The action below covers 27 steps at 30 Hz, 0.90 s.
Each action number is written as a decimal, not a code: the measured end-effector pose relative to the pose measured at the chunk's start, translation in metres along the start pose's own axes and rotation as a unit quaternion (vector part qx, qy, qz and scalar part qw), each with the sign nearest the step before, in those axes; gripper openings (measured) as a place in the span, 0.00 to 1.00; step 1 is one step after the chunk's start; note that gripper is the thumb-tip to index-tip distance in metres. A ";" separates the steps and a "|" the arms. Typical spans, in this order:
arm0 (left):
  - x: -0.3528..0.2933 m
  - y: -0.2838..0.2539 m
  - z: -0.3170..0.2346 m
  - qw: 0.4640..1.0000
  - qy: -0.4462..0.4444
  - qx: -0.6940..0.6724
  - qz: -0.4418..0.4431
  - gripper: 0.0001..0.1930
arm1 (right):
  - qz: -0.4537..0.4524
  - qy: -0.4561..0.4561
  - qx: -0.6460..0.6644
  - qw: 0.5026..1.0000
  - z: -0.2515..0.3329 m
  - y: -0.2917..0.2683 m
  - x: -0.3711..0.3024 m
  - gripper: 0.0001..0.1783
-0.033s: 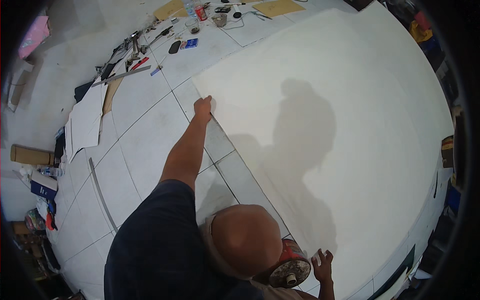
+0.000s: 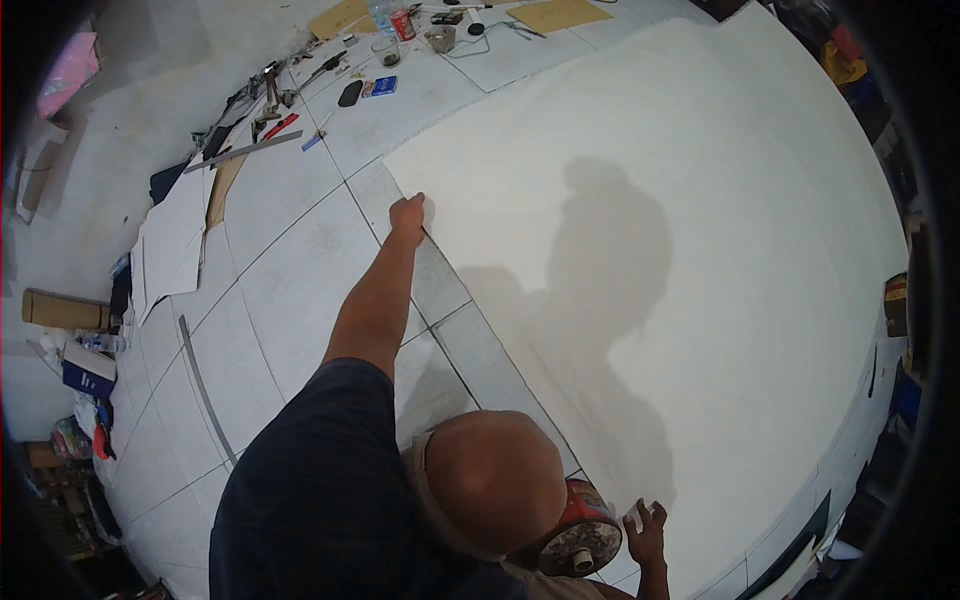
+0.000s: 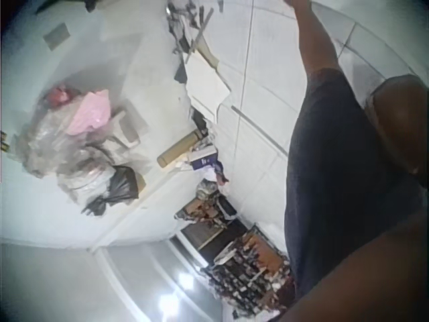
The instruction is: The person unfolds, aligns, and folds sheets of fabric on the floor, then cuts through the fabric using scissors.
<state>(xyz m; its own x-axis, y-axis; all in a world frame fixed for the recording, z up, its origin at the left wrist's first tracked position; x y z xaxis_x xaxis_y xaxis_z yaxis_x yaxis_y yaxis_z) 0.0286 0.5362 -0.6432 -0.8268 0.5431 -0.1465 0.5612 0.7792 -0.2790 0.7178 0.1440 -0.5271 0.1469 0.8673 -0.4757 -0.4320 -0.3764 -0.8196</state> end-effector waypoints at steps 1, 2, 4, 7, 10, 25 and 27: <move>0.007 -0.001 0.006 0.996 0.030 0.080 -0.021 0.17 | -0.003 0.001 0.002 1.000 0.001 -0.001 0.000 0.34; 0.015 -0.003 0.009 0.996 0.031 0.084 -0.024 0.17 | -0.006 -0.001 0.006 1.000 0.002 -0.001 0.002 0.34; 0.014 0.007 0.012 0.997 -0.007 0.071 0.002 0.19 | -0.008 0.011 0.011 1.000 0.000 -0.004 0.000 0.34; 0.013 0.016 0.010 0.982 -0.180 -0.048 -0.006 0.18 | -0.013 0.020 0.020 1.000 -0.006 -0.005 0.001 0.34; 0.007 0.024 -0.004 0.988 -0.047 0.144 0.020 0.23 | -0.016 0.025 0.015 0.999 -0.009 -0.010 -0.002 0.35; -0.072 0.048 -0.275 0.912 0.159 -0.304 0.226 0.13 | -0.003 0.024 0.024 0.999 0.002 -0.006 0.000 0.35; -0.033 0.034 -0.204 0.954 0.096 -0.256 0.125 0.14 | -0.006 0.023 0.028 0.999 0.005 -0.005 0.003 0.34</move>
<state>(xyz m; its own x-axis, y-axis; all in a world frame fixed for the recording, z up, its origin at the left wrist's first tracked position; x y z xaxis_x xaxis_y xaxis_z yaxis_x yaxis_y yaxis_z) 0.0828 0.6085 -0.4543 -0.6707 0.7405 0.0421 0.7248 0.6423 0.2492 0.7162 0.1503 -0.5231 0.1932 0.8549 -0.4815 -0.4792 -0.3460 -0.8066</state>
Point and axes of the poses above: each hand's wrist, its own x-axis towards the middle knuckle, its own y-axis out of the palm, z = x × y, the point moved 3 cm from there along x, towards the middle knuckle, and after that the axes turned 14 degrees about -z, right-handed, at the moved point
